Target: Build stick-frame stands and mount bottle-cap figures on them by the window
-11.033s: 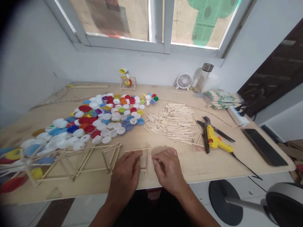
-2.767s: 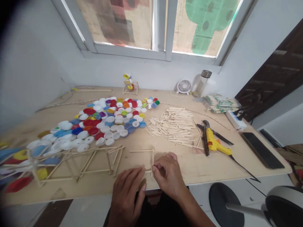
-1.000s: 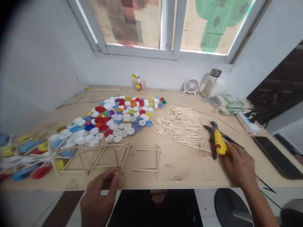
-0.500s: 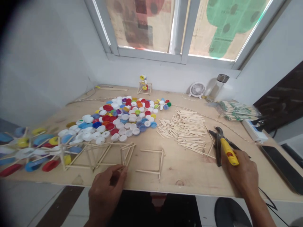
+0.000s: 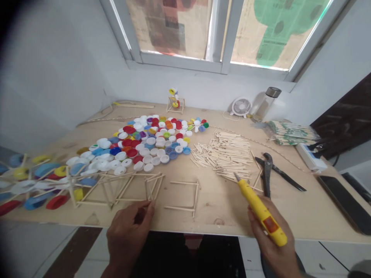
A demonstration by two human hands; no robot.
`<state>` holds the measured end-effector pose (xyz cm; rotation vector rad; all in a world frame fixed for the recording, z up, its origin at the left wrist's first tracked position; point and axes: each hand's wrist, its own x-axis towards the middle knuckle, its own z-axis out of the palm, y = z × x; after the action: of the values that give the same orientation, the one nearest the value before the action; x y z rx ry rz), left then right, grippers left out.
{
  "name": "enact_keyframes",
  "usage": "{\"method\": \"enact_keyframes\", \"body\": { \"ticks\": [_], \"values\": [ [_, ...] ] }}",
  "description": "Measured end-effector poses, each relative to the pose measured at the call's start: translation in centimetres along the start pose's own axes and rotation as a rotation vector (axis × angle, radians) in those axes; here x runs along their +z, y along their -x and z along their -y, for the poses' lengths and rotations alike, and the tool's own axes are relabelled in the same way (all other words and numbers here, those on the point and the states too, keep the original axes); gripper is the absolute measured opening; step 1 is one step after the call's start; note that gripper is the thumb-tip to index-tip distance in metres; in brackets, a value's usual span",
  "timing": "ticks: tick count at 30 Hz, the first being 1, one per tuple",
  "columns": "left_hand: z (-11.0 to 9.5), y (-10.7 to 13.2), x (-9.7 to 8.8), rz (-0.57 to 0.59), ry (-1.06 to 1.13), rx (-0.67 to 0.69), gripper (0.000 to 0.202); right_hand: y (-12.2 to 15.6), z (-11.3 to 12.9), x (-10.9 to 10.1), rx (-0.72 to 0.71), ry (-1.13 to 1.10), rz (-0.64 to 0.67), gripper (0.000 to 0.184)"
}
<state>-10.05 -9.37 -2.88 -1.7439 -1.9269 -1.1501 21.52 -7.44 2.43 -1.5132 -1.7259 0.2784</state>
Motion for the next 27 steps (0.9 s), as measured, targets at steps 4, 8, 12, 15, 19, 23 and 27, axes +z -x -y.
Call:
{"method": "enact_keyframes", "body": {
  "ticks": [4, 8, 12, 15, 19, 23, 27],
  "values": [
    [-0.1, 0.0, 0.0, -0.013, 0.002, -0.003, 0.012, 0.6, 1.8, 1.0, -0.107, -0.104, 0.158, 0.017],
    [0.0, 0.1, 0.1, -0.013, 0.014, -0.031, 0.012, 1.4, 2.7, 1.7, -0.145, -0.161, 0.243, 0.022],
    [-0.1, 0.0, 0.2, 0.004, -0.011, -0.047, 0.016, 2.3, 3.0, 2.4, -0.145, -0.231, 0.325, 0.027],
    [-0.3, -0.1, 0.3, 0.018, -0.043, -0.063, 0.021, 2.6, 3.0, 2.9, -0.172, -0.287, 0.330, 0.027],
    [-0.3, -0.2, 0.7, 0.021, -0.039, -0.076, 0.024, 2.6, 3.5, 3.5, -0.218, -0.351, 0.418, 0.028],
    [-0.3, -0.1, 0.6, 0.034, 0.012, -0.170, 0.024, 2.5, 4.0, 4.0, -0.228, -0.388, 0.475, 0.030],
    [-0.5, -0.2, -0.4, 0.135, 0.148, -0.369, 0.026, 2.9, 4.7, 4.7, -0.229, -0.405, 0.529, 0.031]
  ]
}}
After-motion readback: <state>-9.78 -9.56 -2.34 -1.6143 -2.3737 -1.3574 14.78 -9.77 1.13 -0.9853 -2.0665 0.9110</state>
